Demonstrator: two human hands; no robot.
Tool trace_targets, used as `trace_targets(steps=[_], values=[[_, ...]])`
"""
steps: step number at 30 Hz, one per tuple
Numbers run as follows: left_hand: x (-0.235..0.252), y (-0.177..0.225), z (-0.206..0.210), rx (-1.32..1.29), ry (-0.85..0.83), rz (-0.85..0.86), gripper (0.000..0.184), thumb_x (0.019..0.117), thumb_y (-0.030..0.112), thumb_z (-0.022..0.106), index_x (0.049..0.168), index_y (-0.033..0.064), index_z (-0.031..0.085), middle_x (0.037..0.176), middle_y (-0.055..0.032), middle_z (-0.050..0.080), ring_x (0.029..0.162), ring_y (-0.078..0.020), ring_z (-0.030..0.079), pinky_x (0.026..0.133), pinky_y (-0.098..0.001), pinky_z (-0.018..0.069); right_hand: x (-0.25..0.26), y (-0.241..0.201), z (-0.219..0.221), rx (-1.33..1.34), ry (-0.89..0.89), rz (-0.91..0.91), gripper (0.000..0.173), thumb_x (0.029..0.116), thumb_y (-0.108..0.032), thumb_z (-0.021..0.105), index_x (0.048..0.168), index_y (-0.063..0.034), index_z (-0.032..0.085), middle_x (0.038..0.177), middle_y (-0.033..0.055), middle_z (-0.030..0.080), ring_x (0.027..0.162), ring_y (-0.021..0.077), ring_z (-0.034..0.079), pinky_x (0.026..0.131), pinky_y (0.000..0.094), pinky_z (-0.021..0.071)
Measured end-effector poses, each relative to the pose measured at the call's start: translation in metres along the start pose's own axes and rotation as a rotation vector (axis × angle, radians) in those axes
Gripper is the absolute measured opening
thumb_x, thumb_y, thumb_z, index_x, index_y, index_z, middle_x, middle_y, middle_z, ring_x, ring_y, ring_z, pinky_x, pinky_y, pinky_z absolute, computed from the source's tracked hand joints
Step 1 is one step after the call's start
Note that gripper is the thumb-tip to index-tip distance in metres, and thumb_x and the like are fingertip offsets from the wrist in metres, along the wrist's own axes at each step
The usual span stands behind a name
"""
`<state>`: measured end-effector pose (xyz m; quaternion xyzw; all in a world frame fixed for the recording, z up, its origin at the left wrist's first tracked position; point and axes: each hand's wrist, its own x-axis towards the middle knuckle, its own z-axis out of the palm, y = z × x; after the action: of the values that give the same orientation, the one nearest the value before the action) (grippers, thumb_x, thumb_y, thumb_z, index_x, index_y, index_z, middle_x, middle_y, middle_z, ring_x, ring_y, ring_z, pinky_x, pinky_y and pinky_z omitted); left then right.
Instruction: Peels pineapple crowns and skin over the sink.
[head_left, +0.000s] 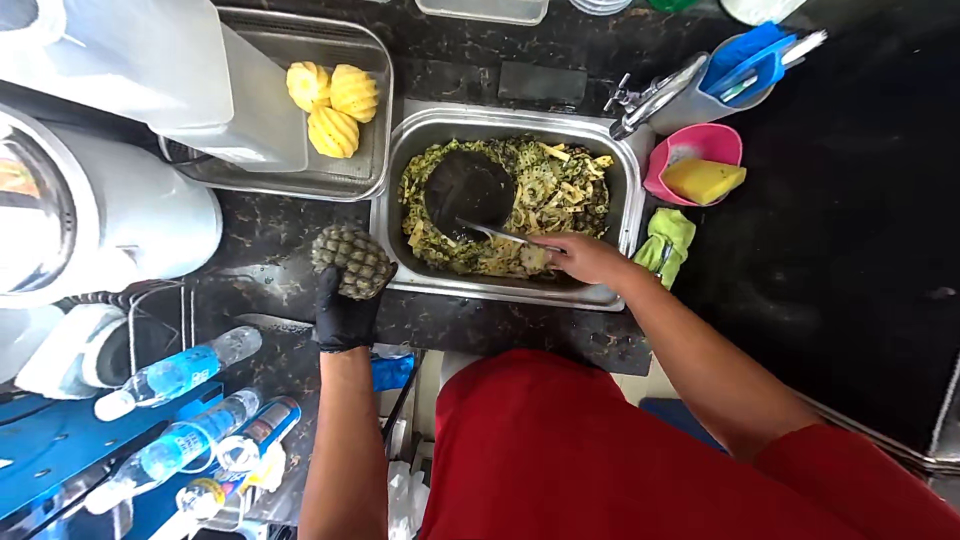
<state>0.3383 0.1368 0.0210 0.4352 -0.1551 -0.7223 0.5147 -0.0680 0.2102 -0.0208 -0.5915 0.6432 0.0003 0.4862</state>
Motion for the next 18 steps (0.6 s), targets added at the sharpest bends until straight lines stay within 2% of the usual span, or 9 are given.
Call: trace_targets(steps=[2, 5, 7, 8, 10, 12, 14, 16, 18], values=[[0.012, -0.005, 0.003, 0.066, -0.084, -0.044, 0.041, 0.0857, 0.036, 0.075, 0.121, 0.0187, 0.063, 0.117, -0.0054, 0.070, 0.111, -0.0212, 0.067, 0.100, -0.0485, 0.0544, 0.008, 0.004, 0.009, -0.012, 0.107, 0.076, 0.048, 0.1086, -0.022, 0.049, 0.156, -0.0338, 0.047, 0.138, 0.0136, 0.064, 0.125, 0.0347, 0.063, 0.103, 0.0617, 0.0503], [0.025, -0.015, 0.023, 0.171, -0.152, -0.069, 0.035, 0.0901, 0.025, 0.070, 0.123, 0.0158, 0.062, 0.115, -0.0044, 0.071, 0.107, -0.0168, 0.068, 0.097, -0.0395, 0.0561, 0.016, 0.009, 0.026, -0.046, 0.124, 0.091, 0.054, 0.1058, -0.017, 0.052, 0.156, -0.0360, 0.045, 0.131, 0.0192, 0.065, 0.113, 0.0408, 0.067, 0.093, 0.0651, 0.0538], [0.033, -0.017, 0.038, 0.313, -0.171, -0.083, 0.050, 0.0880, 0.015, 0.070, 0.135, 0.0143, 0.052, 0.119, -0.0064, 0.069, 0.107, -0.0187, 0.068, 0.095, -0.0416, 0.0574, 0.011, 0.003, 0.030, -0.090, -0.006, 0.038, 0.052, 0.1042, -0.017, 0.057, 0.151, -0.0400, 0.052, 0.129, 0.0168, 0.067, 0.112, 0.0395, 0.067, 0.092, 0.0657, 0.0543], [0.039, -0.017, 0.047, 0.425, -0.163, -0.098, 0.065, 0.0842, 0.010, 0.073, 0.142, 0.0122, 0.044, 0.123, -0.0093, 0.066, 0.110, -0.0210, 0.067, 0.094, -0.0439, 0.0578, 0.007, -0.002, 0.027, -0.131, -0.068, 0.027, 0.049, 0.1035, -0.020, 0.058, 0.147, -0.0434, 0.056, 0.128, 0.0132, 0.068, 0.112, 0.0367, 0.067, 0.092, 0.0642, 0.0542], [0.053, -0.020, 0.066, 0.754, -0.110, -0.133, 0.089, 0.0703, 0.007, 0.085, 0.148, 0.0101, 0.042, 0.126, -0.0135, 0.065, 0.110, -0.0236, 0.068, 0.091, -0.0447, 0.0609, -0.006, -0.006, 0.018, -0.149, -0.085, 0.020, 0.045, 0.1040, -0.023, 0.058, 0.143, -0.0453, 0.059, 0.126, 0.0082, 0.069, 0.113, 0.0321, 0.068, 0.093, 0.0614, 0.0545], [0.070, -0.031, 0.079, 1.153, -0.111, -0.159, 0.105, 0.0615, 0.018, 0.094, 0.151, 0.0164, 0.040, 0.133, -0.0117, 0.062, 0.117, -0.0215, 0.065, 0.095, -0.0446, 0.0595, -0.021, -0.002, 0.012, -0.024, 0.028, 0.036, 0.043, 0.1062, -0.026, 0.054, 0.147, -0.0388, 0.057, 0.131, 0.0078, 0.068, 0.117, 0.0296, 0.067, 0.098, 0.0596, 0.0533], [0.090, -0.052, 0.074, 1.508, -0.172, -0.087, 0.116, 0.0510, 0.034, 0.100, 0.152, 0.0223, 0.043, 0.143, -0.0128, 0.055, 0.128, -0.0274, 0.057, 0.102, -0.0525, 0.0531, -0.031, 0.000, 0.011, 0.102, 0.138, 0.078, 0.044, 0.1082, -0.029, 0.052, 0.152, -0.0270, 0.051, 0.135, 0.0096, 0.066, 0.120, 0.0300, 0.066, 0.102, 0.0589, 0.0523], [0.108, -0.078, 0.067, 1.776, -0.244, 0.027, 0.127, 0.0403, 0.051, 0.101, 0.152, 0.0295, 0.044, 0.149, -0.0141, 0.050, 0.133, -0.0344, 0.052, 0.104, -0.0582, 0.0498, -0.035, -0.007, 0.011, 0.131, 0.179, 0.192, 0.041, 0.1088, -0.031, 0.051, 0.147, -0.0154, 0.048, 0.110, 0.0176, 0.070, 0.098, 0.0375, 0.070, 0.086, 0.0623, 0.0557], [0.126, -0.100, 0.088, 1.907, -0.292, 0.031, 0.121, 0.0524, 0.053, 0.098, 0.154, 0.0189, 0.041, 0.154, -0.0211, 0.042, 0.139, -0.0396, 0.046, 0.111, -0.0572, 0.0441, -0.034, -0.021, 0.008, 0.116, 0.211, 0.286, 0.039, 0.1096, -0.034, 0.048, 0.139, -0.0088, 0.050, 0.093, 0.0195, 0.069, 0.085, 0.0396, 0.070, 0.076, 0.0611, 0.0566]])
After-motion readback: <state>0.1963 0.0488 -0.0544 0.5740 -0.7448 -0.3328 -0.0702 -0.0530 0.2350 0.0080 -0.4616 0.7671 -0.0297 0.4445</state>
